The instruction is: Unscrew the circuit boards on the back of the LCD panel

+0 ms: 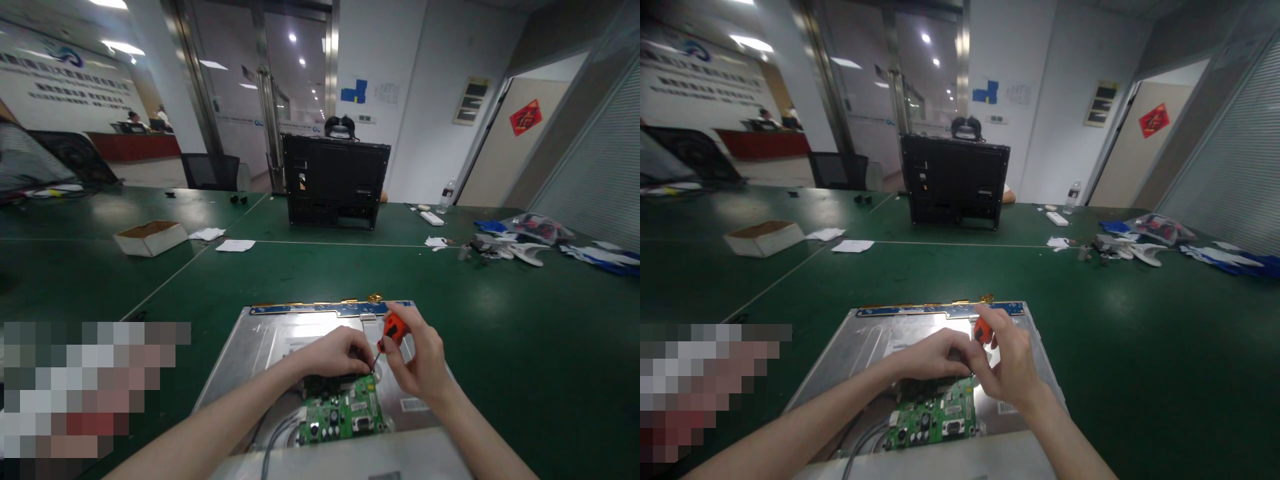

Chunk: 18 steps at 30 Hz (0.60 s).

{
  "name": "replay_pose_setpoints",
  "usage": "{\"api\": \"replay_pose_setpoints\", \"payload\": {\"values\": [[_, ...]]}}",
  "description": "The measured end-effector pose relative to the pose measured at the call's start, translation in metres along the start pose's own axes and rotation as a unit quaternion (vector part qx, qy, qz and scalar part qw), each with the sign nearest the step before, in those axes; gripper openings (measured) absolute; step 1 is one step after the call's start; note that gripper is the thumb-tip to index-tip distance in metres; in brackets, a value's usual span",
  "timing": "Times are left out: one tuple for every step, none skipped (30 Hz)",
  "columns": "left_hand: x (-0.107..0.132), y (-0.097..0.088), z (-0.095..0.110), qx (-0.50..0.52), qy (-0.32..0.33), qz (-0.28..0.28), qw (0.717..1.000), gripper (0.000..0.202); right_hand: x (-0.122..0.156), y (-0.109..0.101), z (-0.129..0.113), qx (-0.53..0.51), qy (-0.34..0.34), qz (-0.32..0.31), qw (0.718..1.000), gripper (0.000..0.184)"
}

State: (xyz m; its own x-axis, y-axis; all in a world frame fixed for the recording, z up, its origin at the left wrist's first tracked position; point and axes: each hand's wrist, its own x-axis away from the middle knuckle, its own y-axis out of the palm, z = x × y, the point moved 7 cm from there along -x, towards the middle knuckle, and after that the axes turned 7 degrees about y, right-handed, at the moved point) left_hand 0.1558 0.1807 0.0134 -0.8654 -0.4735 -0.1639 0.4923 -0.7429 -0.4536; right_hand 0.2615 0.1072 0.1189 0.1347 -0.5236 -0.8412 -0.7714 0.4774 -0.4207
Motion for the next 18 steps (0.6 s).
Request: {"api": "replay_pose_setpoints", "payload": {"values": [[0.0,-0.0001,0.0005,-0.002,0.0,0.0,1.0,0.016,-0.0003,-0.0002,-0.0002,-0.001,0.002,-0.002,1.0,0.043],[-0.0001,-0.0003,0.001,-0.003,0.0,0.0,1.0,0.015,-0.0003,-0.0003,-0.0001,-0.001,0.004,-0.002,1.0,0.043],[-0.0001,-0.0004,0.0016,-0.004,-0.001,0.0,1.0,0.015,-0.0002,-0.0002,0.0002,-0.001,0.005,-0.001,1.0,0.044],[-0.0001,-0.0005,0.0022,-0.003,-0.002,0.001,1.0,0.015,0.0002,0.0001,0.0008,0.0,0.006,0.002,1.0,0.045],[-0.0001,-0.0005,0.0027,-0.002,-0.003,0.002,1.0,0.015,0.0007,0.0004,0.0015,0.002,0.005,0.005,1.0,0.045],[-0.0001,-0.0007,0.003,0.0,-0.006,0.004,1.0,0.015,0.0013,0.0009,0.0021,0.004,0.003,0.008,1.0,0.045],[-0.0001,-0.0009,0.003,0.002,-0.009,0.007,1.0,0.014,0.0019,0.0014,0.0028,0.006,0.0,0.011,1.0,0.045],[0.0,-0.0011,0.0028,0.002,-0.013,0.01,1.0,0.014,0.0023,0.0018,0.0034,0.008,-0.004,0.013,1.0,0.045],[0.0001,-0.0014,0.0025,0.001,-0.016,0.014,1.0,0.014,0.0026,0.0022,0.0039,0.01,-0.006,0.015,1.0,0.044],[0.0001,-0.0015,0.0022,0.0,-0.018,0.017,1.0,0.014,0.0027,0.0024,0.0042,0.011,-0.008,0.015,1.0,0.044],[0.0002,-0.0016,0.0019,-0.001,-0.02,0.018,1.0,0.014,0.0025,0.0024,0.0043,0.012,-0.009,0.013,1.0,0.044],[0.0002,-0.0016,0.0017,-0.001,-0.02,0.019,1.0,0.014,0.002,0.0022,0.0039,0.011,-0.01,0.011,1.0,0.044],[0.0002,-0.0014,0.0015,-0.002,-0.021,0.018,1.0,0.014,0.0014,0.0019,0.0032,0.009,-0.01,0.007,1.0,0.044],[0.0002,-0.0012,0.0013,-0.002,-0.02,0.016,1.0,0.013,0.0007,0.0016,0.0023,0.007,-0.009,0.003,1.0,0.044],[0.0001,-0.0009,0.0012,-0.002,-0.019,0.013,1.0,0.013,-0.0001,0.0012,0.0012,0.004,-0.008,-0.002,1.0,0.045],[0.0,-0.0005,0.0013,-0.001,-0.016,0.01,1.0,0.014,-0.0007,0.0009,0.0001,0.001,-0.006,-0.007,1.0,0.045],[-0.0002,-0.0002,0.0015,0.001,-0.011,0.007,1.0,0.014,-0.0011,0.0006,-0.001,-0.001,-0.004,-0.012,1.0,0.046],[-0.0004,0.0,0.0018,0.003,-0.007,0.005,1.0,0.015,-0.0013,0.0005,-0.0017,-0.003,-0.003,-0.015,1.0,0.047]]}}
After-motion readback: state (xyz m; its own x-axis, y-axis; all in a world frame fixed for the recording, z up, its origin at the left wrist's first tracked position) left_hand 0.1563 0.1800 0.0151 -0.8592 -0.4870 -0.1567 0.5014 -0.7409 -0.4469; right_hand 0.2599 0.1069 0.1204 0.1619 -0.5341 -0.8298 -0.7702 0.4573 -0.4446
